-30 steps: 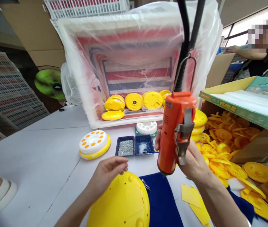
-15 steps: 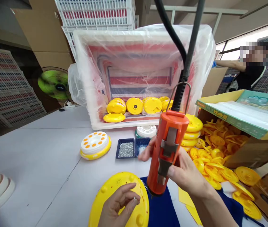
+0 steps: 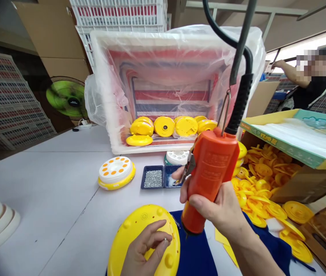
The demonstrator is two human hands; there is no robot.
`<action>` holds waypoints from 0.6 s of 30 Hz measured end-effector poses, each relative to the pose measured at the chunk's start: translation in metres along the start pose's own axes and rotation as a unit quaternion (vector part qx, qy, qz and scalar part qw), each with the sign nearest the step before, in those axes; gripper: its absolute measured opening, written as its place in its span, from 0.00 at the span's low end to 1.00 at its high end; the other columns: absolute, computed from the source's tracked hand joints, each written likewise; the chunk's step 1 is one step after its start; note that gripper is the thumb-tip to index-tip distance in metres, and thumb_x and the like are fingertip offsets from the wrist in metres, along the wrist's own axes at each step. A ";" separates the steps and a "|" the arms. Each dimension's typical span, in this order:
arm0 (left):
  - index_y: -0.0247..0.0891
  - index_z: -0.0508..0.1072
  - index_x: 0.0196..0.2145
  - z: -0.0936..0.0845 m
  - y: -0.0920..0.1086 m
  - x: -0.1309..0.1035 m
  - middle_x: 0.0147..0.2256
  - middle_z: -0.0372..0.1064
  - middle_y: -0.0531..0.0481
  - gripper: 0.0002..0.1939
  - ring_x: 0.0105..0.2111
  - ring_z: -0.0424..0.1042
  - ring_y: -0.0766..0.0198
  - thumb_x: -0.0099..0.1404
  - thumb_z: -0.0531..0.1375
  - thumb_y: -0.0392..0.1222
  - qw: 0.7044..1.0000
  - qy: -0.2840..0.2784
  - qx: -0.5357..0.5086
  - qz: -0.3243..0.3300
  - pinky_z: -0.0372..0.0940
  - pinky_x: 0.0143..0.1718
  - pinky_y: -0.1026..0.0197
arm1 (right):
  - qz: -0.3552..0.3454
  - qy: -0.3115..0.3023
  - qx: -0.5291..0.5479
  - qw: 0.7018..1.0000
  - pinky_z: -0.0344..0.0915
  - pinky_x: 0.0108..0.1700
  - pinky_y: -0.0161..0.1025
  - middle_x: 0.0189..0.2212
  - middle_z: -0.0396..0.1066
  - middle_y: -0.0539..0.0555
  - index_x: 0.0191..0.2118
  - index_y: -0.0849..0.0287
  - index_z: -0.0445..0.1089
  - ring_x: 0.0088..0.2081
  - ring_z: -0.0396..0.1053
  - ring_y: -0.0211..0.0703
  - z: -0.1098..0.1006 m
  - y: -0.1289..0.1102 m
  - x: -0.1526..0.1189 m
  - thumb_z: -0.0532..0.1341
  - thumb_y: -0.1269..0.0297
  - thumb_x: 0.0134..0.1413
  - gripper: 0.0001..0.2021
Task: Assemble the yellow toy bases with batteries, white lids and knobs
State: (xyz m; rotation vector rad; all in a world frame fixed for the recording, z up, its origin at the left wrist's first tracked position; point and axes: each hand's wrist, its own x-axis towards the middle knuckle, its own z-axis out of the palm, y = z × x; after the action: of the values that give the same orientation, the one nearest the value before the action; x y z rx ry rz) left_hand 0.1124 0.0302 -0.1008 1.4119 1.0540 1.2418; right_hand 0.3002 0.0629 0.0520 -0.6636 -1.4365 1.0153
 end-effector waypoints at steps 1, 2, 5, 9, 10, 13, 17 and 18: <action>0.43 0.72 0.47 0.002 -0.004 0.001 0.30 0.79 0.51 0.16 0.31 0.77 0.64 0.63 0.60 0.50 1.000 -0.005 0.006 0.017 0.70 0.35 0.66 | -0.002 0.004 0.017 1.000 0.67 0.27 0.40 0.42 0.71 0.58 0.45 0.55 0.70 0.28 0.66 0.42 0.004 -0.001 -0.001 0.68 0.51 0.51 0.19; 0.44 0.72 0.47 0.003 -0.008 0.001 0.30 0.79 0.52 0.15 0.30 0.77 0.64 0.64 0.59 0.48 0.999 -0.012 0.010 0.032 0.70 0.34 0.67 | -0.004 0.011 0.030 0.999 0.66 0.27 0.39 0.42 0.71 0.57 0.45 0.54 0.71 0.28 0.65 0.41 0.009 -0.002 -0.002 0.68 0.52 0.51 0.18; 0.45 0.71 0.49 0.007 -0.013 0.002 0.31 0.79 0.53 0.15 0.30 0.77 0.66 0.64 0.58 0.43 0.997 -0.025 0.023 0.064 0.70 0.35 0.68 | -0.015 0.041 0.056 0.997 0.63 0.28 0.38 0.42 0.70 0.55 0.47 0.51 0.70 0.28 0.64 0.38 0.019 -0.003 -0.003 0.69 0.55 0.50 0.19; 0.45 0.70 0.50 0.013 -0.014 0.001 0.32 0.79 0.53 0.16 0.31 0.77 0.66 0.64 0.57 0.40 0.995 -0.042 0.052 0.070 0.70 0.36 0.68 | -0.020 0.050 0.066 0.996 0.63 0.27 0.37 0.43 0.68 0.53 0.51 0.48 0.66 0.29 0.64 0.38 0.028 -0.002 -0.005 0.68 0.56 0.53 0.20; 0.45 0.70 0.51 0.014 -0.015 0.000 0.31 0.79 0.53 0.16 0.31 0.77 0.66 0.64 0.57 0.40 0.995 -0.045 0.056 0.069 0.70 0.36 0.68 | -0.016 0.047 0.064 0.997 0.63 0.27 0.38 0.44 0.68 0.54 0.51 0.47 0.65 0.29 0.64 0.39 0.029 -0.002 -0.006 0.67 0.56 0.53 0.20; 0.44 0.70 0.51 0.017 -0.012 0.000 0.31 0.79 0.53 0.17 0.29 0.76 0.65 0.64 0.57 0.40 0.995 -0.047 0.055 0.070 0.70 0.35 0.67 | -0.001 0.037 0.056 0.998 0.64 0.27 0.39 0.43 0.68 0.53 0.52 0.45 0.63 0.29 0.63 0.40 0.032 -0.002 -0.008 0.66 0.55 0.54 0.21; 0.43 0.70 0.50 0.014 0.008 0.002 0.31 0.79 0.52 0.16 0.31 0.77 0.65 0.63 0.58 0.39 0.994 -0.076 0.069 0.042 0.70 0.36 0.68 | 0.002 0.034 0.052 0.998 0.64 0.27 0.39 0.39 0.69 0.53 0.51 0.46 0.63 0.29 0.62 0.41 0.033 0.000 -0.011 0.66 0.55 0.54 0.20; 0.42 0.70 0.49 0.013 0.014 0.003 0.31 0.79 0.52 0.16 0.31 0.77 0.65 0.63 0.58 0.38 0.993 -0.085 0.074 0.032 0.69 0.37 0.68 | 0.001 0.035 0.054 0.998 0.65 0.27 0.40 0.41 0.68 0.54 0.51 0.46 0.63 0.29 0.63 0.41 0.033 0.001 -0.011 0.66 0.56 0.54 0.20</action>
State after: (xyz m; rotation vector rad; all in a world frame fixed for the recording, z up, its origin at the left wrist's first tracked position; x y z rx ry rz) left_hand 0.1259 0.0288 -0.0870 1.6453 1.0062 1.0851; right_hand 0.2697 0.0466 0.0484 -0.6169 -1.3107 1.0524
